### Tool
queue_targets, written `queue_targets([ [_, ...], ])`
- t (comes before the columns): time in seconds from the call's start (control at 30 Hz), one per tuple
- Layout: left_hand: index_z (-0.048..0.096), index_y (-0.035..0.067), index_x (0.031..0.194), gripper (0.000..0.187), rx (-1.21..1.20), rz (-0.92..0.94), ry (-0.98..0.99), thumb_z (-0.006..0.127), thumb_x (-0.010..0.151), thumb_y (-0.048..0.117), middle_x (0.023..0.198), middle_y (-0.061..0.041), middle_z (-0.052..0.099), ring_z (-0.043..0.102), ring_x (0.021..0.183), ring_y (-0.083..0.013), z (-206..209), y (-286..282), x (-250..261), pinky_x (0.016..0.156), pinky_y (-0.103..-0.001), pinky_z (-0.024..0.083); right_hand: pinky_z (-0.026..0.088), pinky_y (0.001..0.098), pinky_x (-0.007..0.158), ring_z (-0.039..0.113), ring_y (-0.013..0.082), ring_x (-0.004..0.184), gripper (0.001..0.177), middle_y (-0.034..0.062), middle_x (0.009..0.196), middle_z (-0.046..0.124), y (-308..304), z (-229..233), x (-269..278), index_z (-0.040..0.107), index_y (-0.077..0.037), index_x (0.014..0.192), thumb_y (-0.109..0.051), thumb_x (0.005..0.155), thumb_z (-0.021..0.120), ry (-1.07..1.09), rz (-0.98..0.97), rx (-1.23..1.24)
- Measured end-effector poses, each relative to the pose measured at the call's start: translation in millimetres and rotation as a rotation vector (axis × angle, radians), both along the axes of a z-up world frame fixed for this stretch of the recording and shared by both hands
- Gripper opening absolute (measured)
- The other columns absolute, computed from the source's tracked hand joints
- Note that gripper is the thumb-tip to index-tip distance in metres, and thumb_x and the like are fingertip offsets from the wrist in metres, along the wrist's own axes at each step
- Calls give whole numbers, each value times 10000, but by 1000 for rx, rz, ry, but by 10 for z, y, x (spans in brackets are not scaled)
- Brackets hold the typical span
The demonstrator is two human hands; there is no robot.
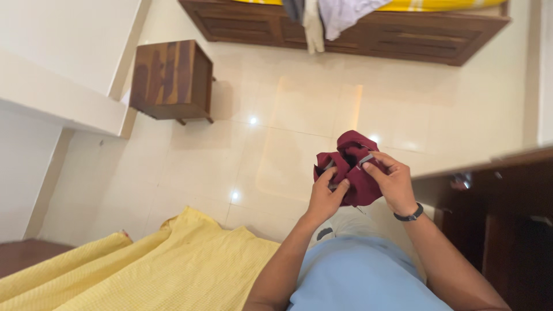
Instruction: The person removes books and clothes from a wooden wardrobe and places them on a nearby bed. The person handles items one at a time, including books and folded garments, and places them in a pile on the bed.
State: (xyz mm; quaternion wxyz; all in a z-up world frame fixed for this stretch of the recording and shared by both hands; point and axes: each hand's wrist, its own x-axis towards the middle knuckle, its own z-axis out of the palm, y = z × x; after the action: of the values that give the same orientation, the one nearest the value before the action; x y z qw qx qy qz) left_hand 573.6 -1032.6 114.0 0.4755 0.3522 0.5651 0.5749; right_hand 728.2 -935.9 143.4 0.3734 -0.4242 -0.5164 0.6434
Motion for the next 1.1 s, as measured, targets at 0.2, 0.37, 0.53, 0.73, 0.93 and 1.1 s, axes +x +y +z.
queue_targets([
  [0.2, 588, -29, 1304, 374, -32, 58, 11, 660, 978, 139, 1129, -123, 721, 717, 1004, -170, -107, 780, -575, 869, -308, 589, 581, 258, 791, 696, 113, 892, 265, 100, 1029, 758, 819, -173, -475, 717, 52, 1210, -38, 961, 694, -64, 68, -4],
  [0.37, 595, -17, 1304, 372, -39, 56, 148, 672, 969, 125, 1143, -128, 729, 712, 1036, -177, -73, 1537, -910, 898, -317, 570, 570, 248, 811, 699, 105, 913, 291, 84, 1020, 777, 1429, -345, -804, 712, 37, 1209, -55, 933, 710, -224, 201, 87],
  [0.53, 594, 3, 1311, 371, -153, 21, 112, 660, 972, 140, 1109, -118, 730, 708, 986, -168, -54, 1994, -1418, 860, -317, 579, 568, 263, 794, 703, 105, 898, 319, 74, 1001, 785, 2007, -278, -1236, 706, 15, 1210, -89, 909, 725, -323, 287, 51],
  [0.73, 581, 0, 1315, 382, -145, 53, -111, 658, 963, 126, 1117, -101, 717, 691, 974, -149, -415, 2418, -2075, 863, -318, 593, 569, 281, 782, 703, 118, 885, 351, 66, 990, 779, 2604, -375, -1953, 696, -9, 1219, -109, 888, 752, -434, 386, 97],
  [0.93, 561, -27, 1340, 405, -109, -96, 20, 678, 978, 115, 1197, -105, 699, 661, 1065, -132, -618, 2985, -3054, 921, -291, 543, 602, 289, 795, 732, 119, 891, 343, 56, 991, 789, 3166, -441, -2881, 715, -25, 1197, -115, 868, 747, -466, 375, 46],
  [1.1, 559, -20, 1348, 432, -118, -82, 124, 695, 965, 127, 1184, -107, 702, 656, 1006, -123, -471, 3570, -3930, 885, -278, 546, 598, 316, 760, 711, 164, 840, 345, 92, 950, 790, 3659, -244, -3714, 743, -52, 1199, -130, 866, 789, -629, 307, 79],
])
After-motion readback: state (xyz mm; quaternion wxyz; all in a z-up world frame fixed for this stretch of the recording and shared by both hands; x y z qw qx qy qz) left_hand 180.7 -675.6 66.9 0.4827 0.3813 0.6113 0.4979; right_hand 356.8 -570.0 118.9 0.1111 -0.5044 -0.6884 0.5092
